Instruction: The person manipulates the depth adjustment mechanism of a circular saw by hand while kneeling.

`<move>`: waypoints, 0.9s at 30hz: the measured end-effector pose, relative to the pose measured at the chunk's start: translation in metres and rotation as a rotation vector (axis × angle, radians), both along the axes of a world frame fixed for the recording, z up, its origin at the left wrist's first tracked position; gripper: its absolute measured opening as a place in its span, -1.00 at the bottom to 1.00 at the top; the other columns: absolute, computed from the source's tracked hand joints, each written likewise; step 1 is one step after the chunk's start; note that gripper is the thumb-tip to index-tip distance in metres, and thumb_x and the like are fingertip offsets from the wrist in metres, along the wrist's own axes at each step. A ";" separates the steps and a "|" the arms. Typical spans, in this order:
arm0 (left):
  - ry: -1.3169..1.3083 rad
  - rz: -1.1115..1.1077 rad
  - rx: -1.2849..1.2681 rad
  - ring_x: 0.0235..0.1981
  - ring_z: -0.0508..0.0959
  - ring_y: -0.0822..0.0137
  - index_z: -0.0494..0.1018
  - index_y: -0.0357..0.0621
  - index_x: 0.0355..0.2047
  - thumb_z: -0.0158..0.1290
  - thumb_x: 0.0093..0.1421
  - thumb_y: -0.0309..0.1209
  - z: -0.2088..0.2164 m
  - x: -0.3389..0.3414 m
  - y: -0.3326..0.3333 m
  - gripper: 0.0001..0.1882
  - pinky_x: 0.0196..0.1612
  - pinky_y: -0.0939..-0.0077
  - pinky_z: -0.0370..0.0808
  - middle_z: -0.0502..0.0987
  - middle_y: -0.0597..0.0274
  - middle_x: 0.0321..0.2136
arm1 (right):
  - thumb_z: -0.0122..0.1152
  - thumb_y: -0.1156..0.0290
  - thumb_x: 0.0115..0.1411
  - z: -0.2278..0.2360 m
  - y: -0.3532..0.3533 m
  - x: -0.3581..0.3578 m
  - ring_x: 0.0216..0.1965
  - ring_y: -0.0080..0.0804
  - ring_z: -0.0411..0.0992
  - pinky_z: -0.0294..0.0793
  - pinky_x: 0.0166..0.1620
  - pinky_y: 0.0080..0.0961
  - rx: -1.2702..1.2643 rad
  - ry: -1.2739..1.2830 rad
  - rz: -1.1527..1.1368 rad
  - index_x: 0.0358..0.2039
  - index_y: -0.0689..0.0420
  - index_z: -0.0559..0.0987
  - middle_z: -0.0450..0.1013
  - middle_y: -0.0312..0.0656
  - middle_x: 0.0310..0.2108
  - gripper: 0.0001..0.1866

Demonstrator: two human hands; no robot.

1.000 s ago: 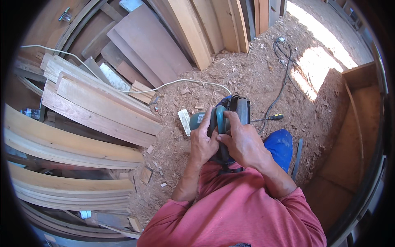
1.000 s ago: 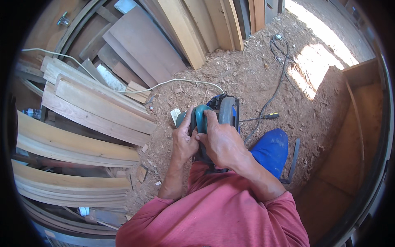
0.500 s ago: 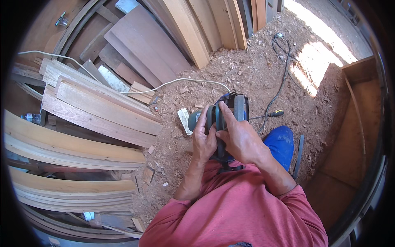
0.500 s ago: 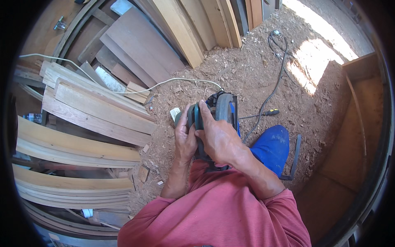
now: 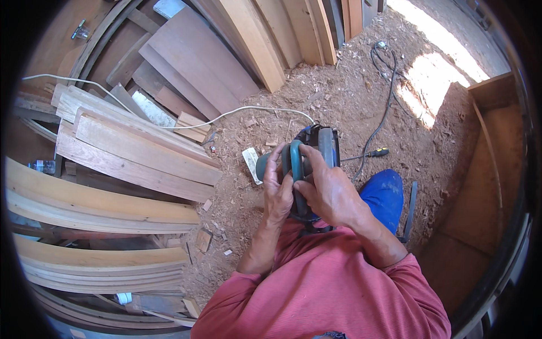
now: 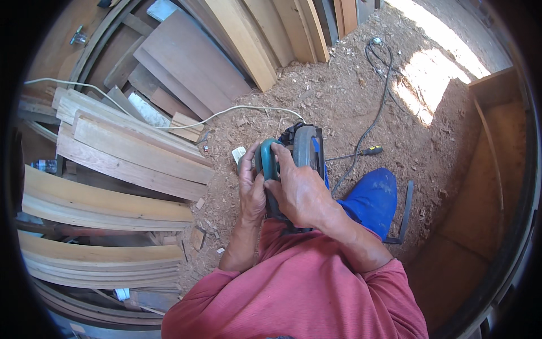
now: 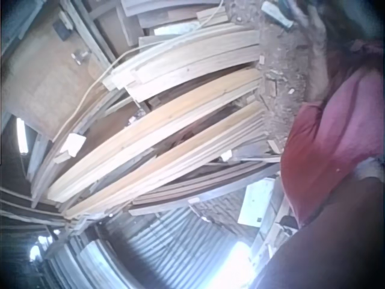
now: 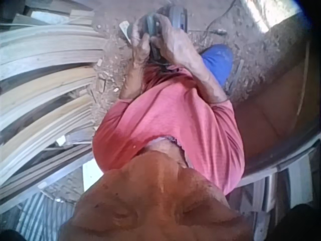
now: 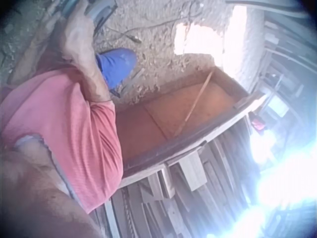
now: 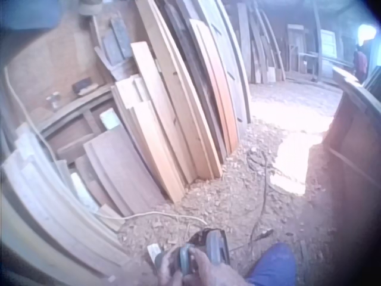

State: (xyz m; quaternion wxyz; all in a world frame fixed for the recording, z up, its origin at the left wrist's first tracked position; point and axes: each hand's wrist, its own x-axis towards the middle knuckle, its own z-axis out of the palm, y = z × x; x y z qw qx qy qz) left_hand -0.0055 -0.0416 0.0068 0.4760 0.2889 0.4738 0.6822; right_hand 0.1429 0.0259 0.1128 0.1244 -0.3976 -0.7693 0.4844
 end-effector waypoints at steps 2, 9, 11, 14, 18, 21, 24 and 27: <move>0.015 0.031 0.012 0.19 0.55 0.30 0.14 -0.21 0.50 0.06 0.40 -0.52 0.001 0.001 0.000 -0.32 0.23 0.38 0.52 0.53 0.00 0.18 | 0.37 0.44 0.27 0.001 -0.003 0.001 -0.26 0.29 0.65 0.60 -0.20 0.02 -0.025 -0.028 0.006 0.45 0.32 0.12 0.65 0.21 -0.32 -0.15; -0.100 -0.051 -0.011 0.17 0.57 0.28 0.13 -0.15 0.49 0.01 0.34 -0.52 0.011 -0.005 -0.001 -0.29 0.25 0.33 0.54 0.49 0.05 0.22 | 0.41 0.40 0.26 -0.009 -0.012 -0.002 -0.17 0.35 0.63 0.62 -0.10 0.11 -0.001 0.015 -0.064 0.32 0.31 0.25 0.65 0.28 -0.23 -0.28; -0.150 -0.061 0.010 0.18 0.56 0.27 0.12 -0.14 0.49 0.01 0.32 -0.53 0.013 -0.005 0.000 -0.27 0.26 0.32 0.54 0.46 0.05 0.25 | 0.41 0.40 0.26 -0.010 -0.012 -0.002 -0.17 0.35 0.63 0.61 -0.10 0.11 -0.004 -0.002 -0.063 0.29 0.32 0.28 0.64 0.30 -0.22 -0.31; -0.187 -0.075 -0.033 0.19 0.56 0.26 0.10 -0.13 0.49 0.03 0.28 -0.53 0.020 -0.002 0.004 -0.24 0.26 0.31 0.55 0.42 0.04 0.28 | 0.37 0.36 0.27 -0.011 -0.009 0.001 -0.20 0.44 0.61 0.59 -0.12 0.19 0.000 0.029 -0.049 0.28 0.42 0.27 0.59 0.42 -0.27 -0.30; -0.355 -0.104 0.027 -0.11 0.68 0.24 0.04 -0.03 0.49 -0.01 0.24 -0.63 0.019 -0.003 0.008 -0.19 0.00 0.31 0.70 0.55 0.02 0.06 | 0.38 0.34 0.26 -0.013 -0.007 0.004 -0.25 0.43 0.61 0.60 -0.13 0.19 0.018 0.050 -0.028 0.27 0.46 0.28 0.58 0.42 -0.33 -0.29; -0.306 -0.116 0.000 0.10 0.58 0.21 0.06 -0.08 0.50 -0.01 0.17 -0.61 0.020 -0.001 0.009 -0.15 0.21 0.27 0.57 0.47 0.02 0.19 | 0.38 0.32 0.26 -0.003 -0.007 0.004 -0.27 0.42 0.61 0.60 -0.14 0.17 0.028 -0.011 -0.015 0.28 0.48 0.26 0.58 0.42 -0.34 -0.25; -0.244 -0.114 -0.024 0.30 0.48 0.17 0.09 -0.13 0.51 0.00 0.13 -0.56 0.019 -0.001 0.010 -0.12 0.41 0.23 0.42 0.40 0.03 0.31 | 0.38 0.30 0.25 -0.001 -0.007 0.000 -0.28 0.42 0.61 0.61 -0.14 0.17 0.030 -0.081 -0.016 0.31 0.49 0.22 0.58 0.43 -0.36 -0.21; -0.290 -0.123 0.008 0.13 0.58 0.15 0.07 -0.10 0.52 0.03 0.19 -0.52 0.018 -0.002 0.010 -0.15 0.26 0.23 0.54 0.45 0.00 0.24 | 0.37 0.30 0.26 -0.007 -0.006 0.001 -0.28 0.42 0.61 0.61 -0.14 0.17 0.028 -0.059 -0.034 0.32 0.51 0.19 0.57 0.44 -0.36 -0.19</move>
